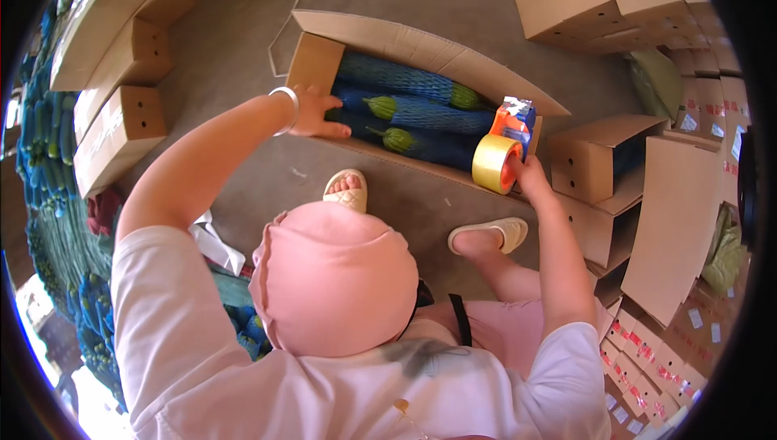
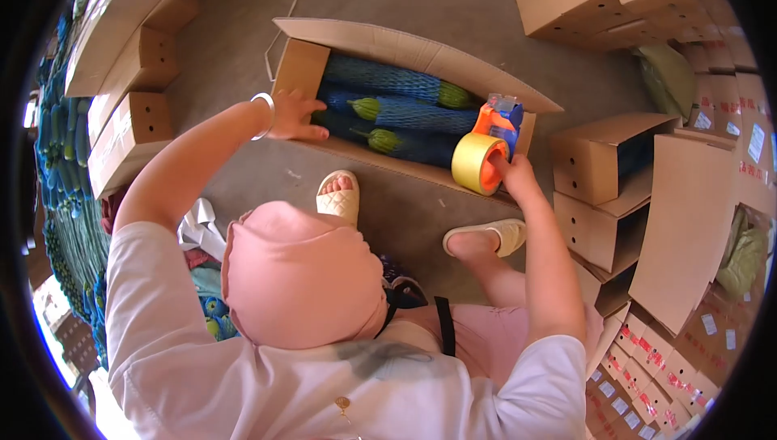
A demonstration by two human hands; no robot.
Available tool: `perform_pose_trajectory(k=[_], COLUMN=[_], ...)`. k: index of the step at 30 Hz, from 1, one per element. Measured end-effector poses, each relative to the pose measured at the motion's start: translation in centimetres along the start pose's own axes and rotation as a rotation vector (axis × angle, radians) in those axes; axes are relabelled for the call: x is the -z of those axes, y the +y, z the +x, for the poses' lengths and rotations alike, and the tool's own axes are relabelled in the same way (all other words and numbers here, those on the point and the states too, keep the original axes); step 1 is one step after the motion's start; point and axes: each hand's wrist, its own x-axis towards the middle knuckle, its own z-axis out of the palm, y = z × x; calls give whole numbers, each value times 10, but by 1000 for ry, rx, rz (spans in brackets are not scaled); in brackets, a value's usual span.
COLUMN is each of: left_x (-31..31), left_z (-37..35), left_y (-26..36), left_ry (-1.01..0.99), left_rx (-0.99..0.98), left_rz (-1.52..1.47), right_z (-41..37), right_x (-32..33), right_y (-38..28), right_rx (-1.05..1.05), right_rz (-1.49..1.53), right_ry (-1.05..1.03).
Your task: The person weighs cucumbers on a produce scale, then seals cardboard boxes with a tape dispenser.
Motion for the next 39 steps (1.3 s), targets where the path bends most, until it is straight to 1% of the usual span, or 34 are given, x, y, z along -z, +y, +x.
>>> perform_pose_trajectory(k=[1, 2, 3, 4, 5, 6, 7, 8, 9, 10, 11, 12, 13, 14, 15, 16, 17, 18, 19, 20, 22, 23, 24, 25, 26, 28, 29, 30, 31, 32, 34, 36, 38, 39], left_x=[-5, -8, -7, -1, 12, 26, 34, 35, 32, 25, 9, -15, -31, -39, -46, -54, -60, -65, -69, -68, -58, -56, -55, -59, -61, -57, -56, -56, -49, -46, -40, -44, -48, -48], left_z=[-2, -13, -27, -33, -26, -13, 0, 11, 22, 30, 36, 41, 44, 41, 43, 43, 47, 53, 56, 53, 45, 44, 43, 44, 42, 48, 48, 47, 43, 41, 41, 43, 44, 41], left_y=[-2, 0, 1, 2, 4, 5, 2, -3, -8, -9, -9, -10, -10, -5, -7, -10, -19, -31, -40, -44, -50, -53, -54, -49, -42, -45, -45, -42, -34, -30, -30, -34, -38, -39], left_ry=[-38, -54, -109, -155, -157, -250, -341, -342, -65, 208, 203, 535, 870, 1020, 1147, 1272, 1273, 1244, 1177, 1175, 1071, 982, 1006, 977, 898, 881, 842, 792, 751, 744, 684, 700, 792, 775], left_rx=[-41, -63, -177, -288, -303, -193, -75, -71, -43, -19, -21, 9, 43, 221, 349, 490, 517, 546, 552, 577, 308, 242, 251, 335, 395, 427, 414, 405, 442, 458, 460, 458, 364, 350], left_rz=[-111, -111, -142, -172, -174, -144, -115, -125, -103, -73, -75, -66, -53, -89, -71, -56, -60, -522, -981, -984, -1901, -1934, -1934, -1483, -1040, -1047, -1000, -955, -890, -904, -839, -841, -867, -910], right_z=[-3, -8, -7, -3, 4, -2, -15, -30, -10, 15, 12, 34, 57, 70, 67, 41, 36, 32, 19, 7, 11, 9, 10, 14, 14, 10, 14, 10, 4, 6, 4, 0, 5, 4], right_x=[0, 1, 3, 6, 4, 12, 22, 35, 44, 61, 70, 75, 80, 66, 47, 30, 7, -19, -32, -45, -68, -71, -74, -69, -62, -46, -44, -43, -46, -54, -69, -89, -103, -105], right_y=[2, 3, -1, -4, 3, -20, -63, -111, -122, -130, -160, -171, -168, -160, -141, -138, -109, -85, -80, -67, -32, -36, -42, -47, -51, -74, -94, -127, -159, -179, -216, -234, -231, -232], right_rx=[8, -19, 0, 29, 136, 198, 266, 271, 652, 569, 560, 565, 483, 448, 454, 184, 416, 616, 603, 533, 458, 483, 505, 457, 396, 452, 537, 611, 676, 765, 938, 1034, 1093, 1156], right_rz=[10, 11, 19, 27, 88, 37, -15, -60, 78, 164, 355, 397, 405, 539, 611, 150, 205, 472, 489, 660, 493, 529, 567, 626, 685, 500, 489, 457, 424, 294, 3, -188, -417, -482], right_ry=[7, 13, -28, -65, -46, 9, 58, 135, 221, 157, 79, 133, 74, 96, -37, 23, -32, -6, -47, -162, -42, -27, -15, -41, -62, 18, 13, 11, 6, 50, 131, 115, -7, 28])
